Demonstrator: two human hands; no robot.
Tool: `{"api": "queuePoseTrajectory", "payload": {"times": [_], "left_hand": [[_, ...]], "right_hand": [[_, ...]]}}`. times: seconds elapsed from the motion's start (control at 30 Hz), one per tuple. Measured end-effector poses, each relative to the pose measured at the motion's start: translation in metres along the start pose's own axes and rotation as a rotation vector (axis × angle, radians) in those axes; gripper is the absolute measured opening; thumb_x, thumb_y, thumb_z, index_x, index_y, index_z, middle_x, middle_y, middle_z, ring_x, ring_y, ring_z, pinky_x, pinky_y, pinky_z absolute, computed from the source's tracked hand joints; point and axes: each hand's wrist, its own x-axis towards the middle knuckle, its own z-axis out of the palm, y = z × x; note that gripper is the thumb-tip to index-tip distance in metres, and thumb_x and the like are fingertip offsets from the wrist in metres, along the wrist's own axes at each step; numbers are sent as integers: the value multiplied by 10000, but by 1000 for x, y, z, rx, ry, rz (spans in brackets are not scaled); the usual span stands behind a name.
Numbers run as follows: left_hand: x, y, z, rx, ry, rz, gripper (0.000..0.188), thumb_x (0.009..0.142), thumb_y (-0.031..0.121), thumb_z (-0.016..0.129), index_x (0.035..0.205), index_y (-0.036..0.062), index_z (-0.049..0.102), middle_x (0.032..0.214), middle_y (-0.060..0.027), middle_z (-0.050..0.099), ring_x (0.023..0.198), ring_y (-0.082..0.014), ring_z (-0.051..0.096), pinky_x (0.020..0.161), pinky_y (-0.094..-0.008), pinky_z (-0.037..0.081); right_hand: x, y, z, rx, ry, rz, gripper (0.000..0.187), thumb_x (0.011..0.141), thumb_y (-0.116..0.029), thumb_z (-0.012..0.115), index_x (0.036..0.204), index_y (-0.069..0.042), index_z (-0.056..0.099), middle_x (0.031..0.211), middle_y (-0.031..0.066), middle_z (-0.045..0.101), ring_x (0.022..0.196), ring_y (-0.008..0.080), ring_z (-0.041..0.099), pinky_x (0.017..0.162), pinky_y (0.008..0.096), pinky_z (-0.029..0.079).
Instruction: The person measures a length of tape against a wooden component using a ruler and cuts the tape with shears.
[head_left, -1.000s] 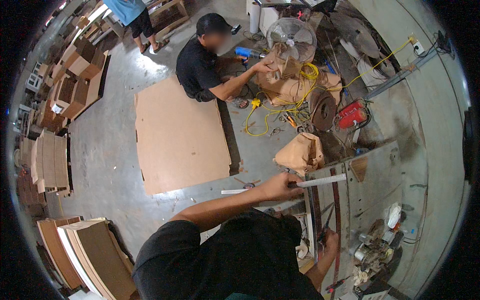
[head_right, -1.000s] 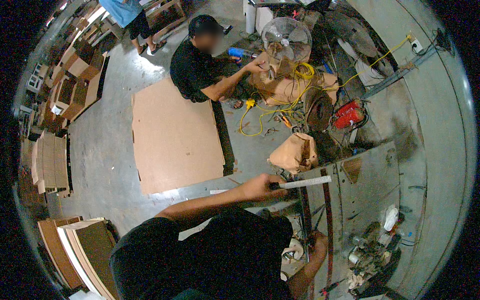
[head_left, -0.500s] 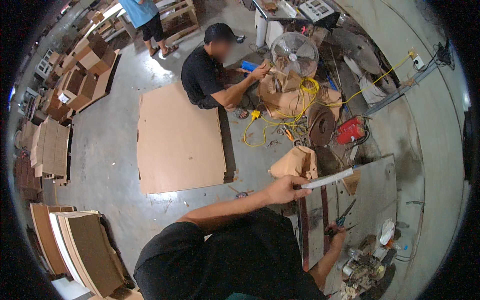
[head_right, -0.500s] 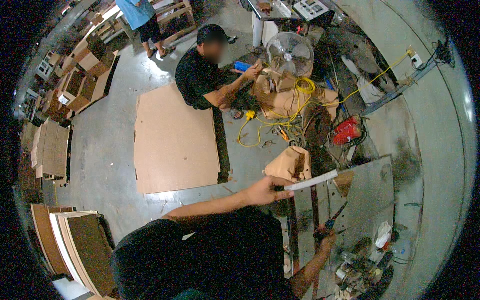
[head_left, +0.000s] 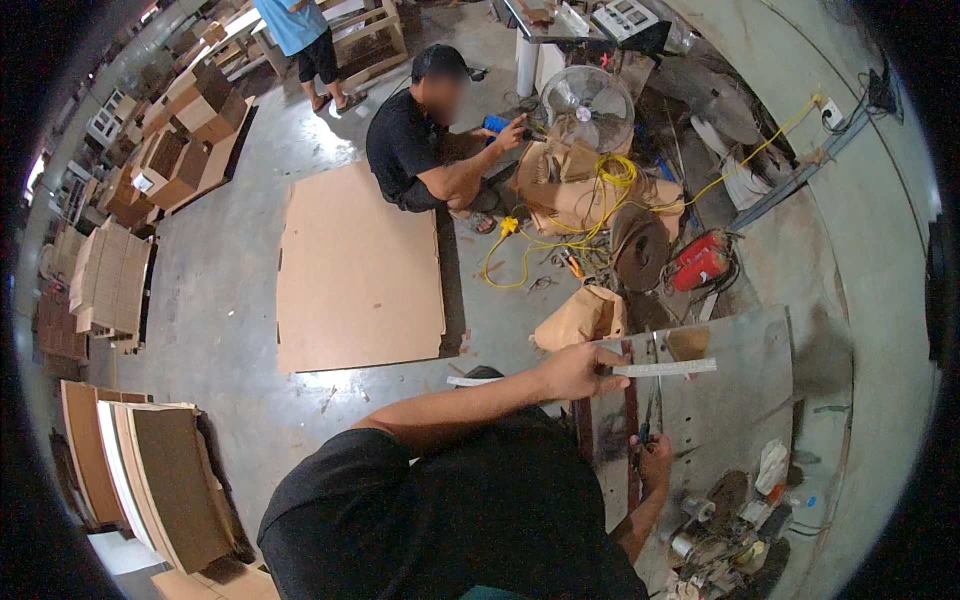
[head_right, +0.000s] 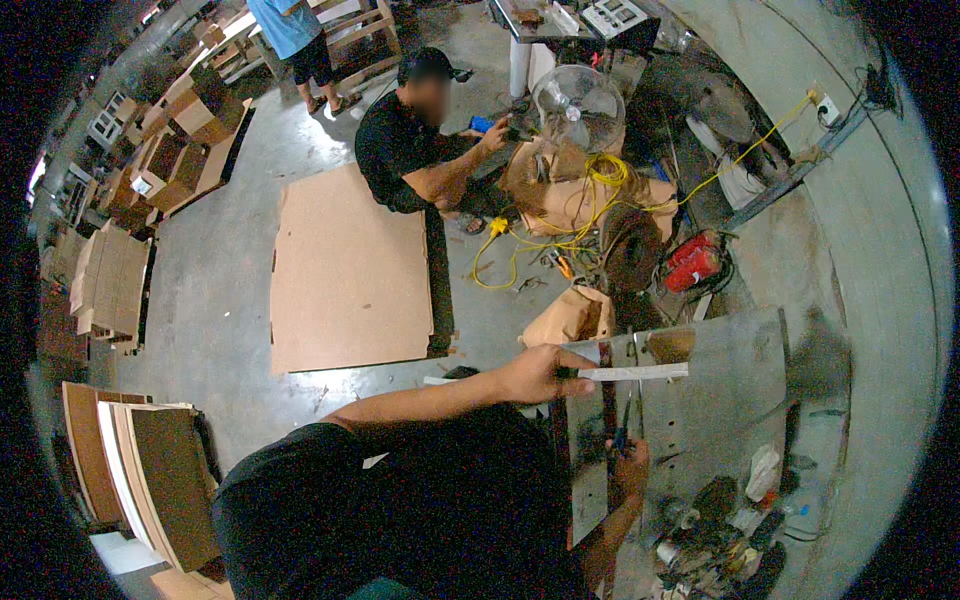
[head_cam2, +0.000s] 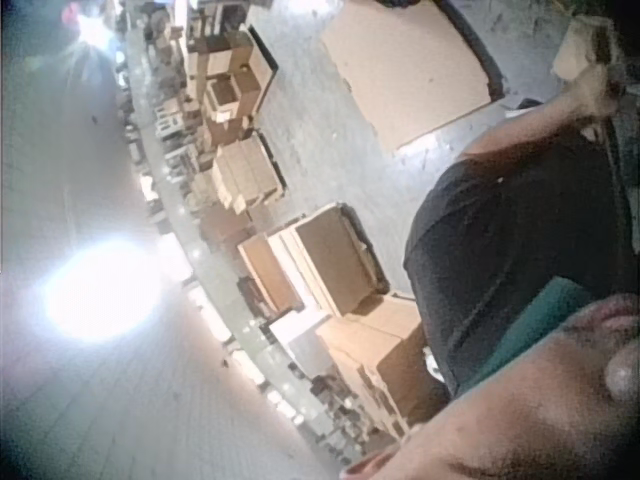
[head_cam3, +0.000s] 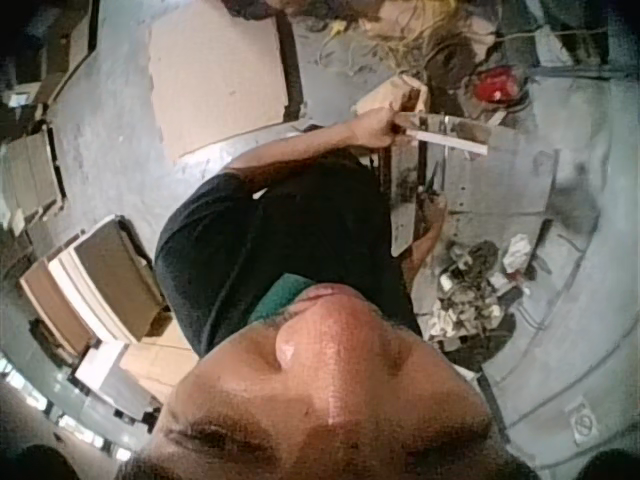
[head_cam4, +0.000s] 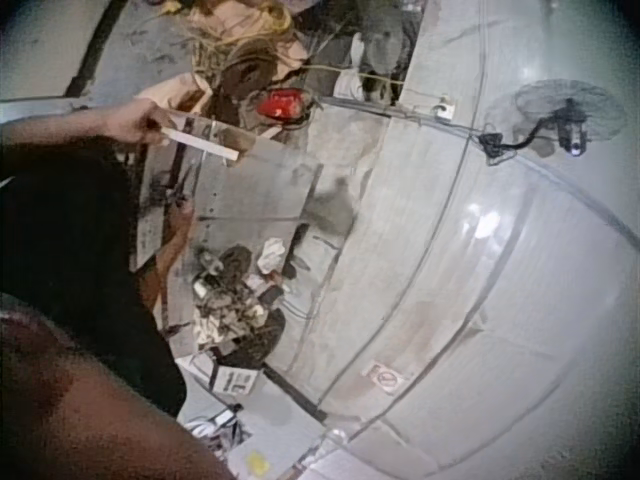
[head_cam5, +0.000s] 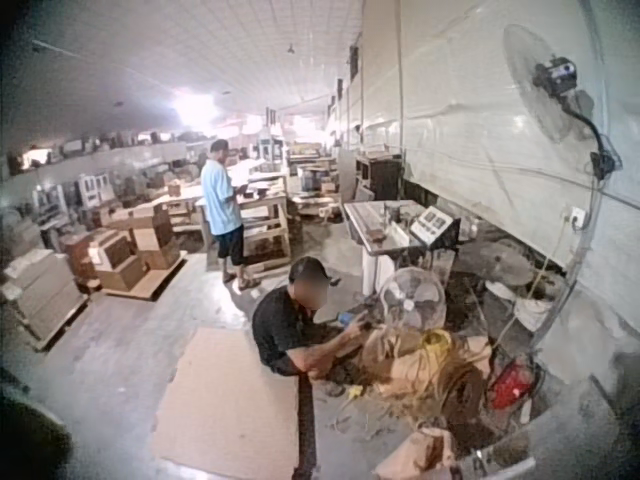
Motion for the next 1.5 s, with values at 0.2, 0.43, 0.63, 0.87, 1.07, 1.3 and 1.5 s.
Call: {"api": "queuePoseTrajectory", "payload": {"times": [0.2, 0.43, 0.63, 0.87, 1.07, 1.3, 1.5], "left_hand": [[-3, 5, 17, 237, 50, -133, 369, 904, 383, 685, 1152, 110, 707, 1096, -152, 710, 985, -357, 678, 850, -443, 540], [-4, 5, 29, 405, 120, -274, 347, 886, 412, 647, 1113, 160, 719, 979, -151, 715, 920, -367, 672, 781, -471, 537], [-2, 6, 20, 388, 58, -316, 330, 903, 361, 671, 1149, 143, 699, 959, -147, 725, 842, -340, 697, 756, -449, 540], [31, -15, 50, 363, -46, -240, 352, 898, 382, 664, 1152, 139, 692, 1019, -164, 710, 927, -380, 678, 789, -449, 536], [34, -2, 59, 269, -98, -226, 346, 898, 333, 684, 1149, 94, 687, 989, -183, 713, 919, -382, 684, 781, -444, 537], [25, -21, 49, 312, -111, -171, 342, 914, 297, 679, 1157, 56, 676, 979, -174, 715, 878, -315, 701, 780, -394, 536], [29, -31, 35, 251, -124, -294, 367, 910, 341, 673, 1172, 84, 670, 995, -193, 711, 909, -359, 697, 772, -421, 537]], "right_hand": [[-5, 49, 18, 93, 66, -188, 315, 970, -327, 619, 990, -23, 540, 786, 79, 589, 660, 214, 563, 581, 342, 445], [-23, 11, 56, 809, -159, 83, 373, 1060, -381, 414, 829, -99, 495, 669, 17, 481, 569, 158, 452, 556, 313, 379], [-36, -32, 50, 1024, -171, 131, 268, 1038, -348, 516, 1027, -81, 531, 713, 14, 523, 652, 149, 515, 624, 312, 413], [-30, 9, 59, 505, 126, -119, 540, 860, -383, 755, 1192, -29, 519, 978, 118, 635, 855, 231, 630, 763, 367, 512], [-73, -8, 38, -159, 219, 26, 647, 805, -389, 775, 1258, -23, 491, 1158, 219, 609, 1056, 378, 604, 857, 477, 504], [-103, 17, 67, -446, 506, 30, 568, 845, -392, 720, 1245, -46, 513, 1171, 197, 602, 1114, 369, 569, 846, 501, 490], [-60, 21, 9, -196, 501, 370, 421, 915, -361, 654, 1147, -20, 569, 1052, 176, 618, 973, 350, 625, 800, 454, 503]]}}
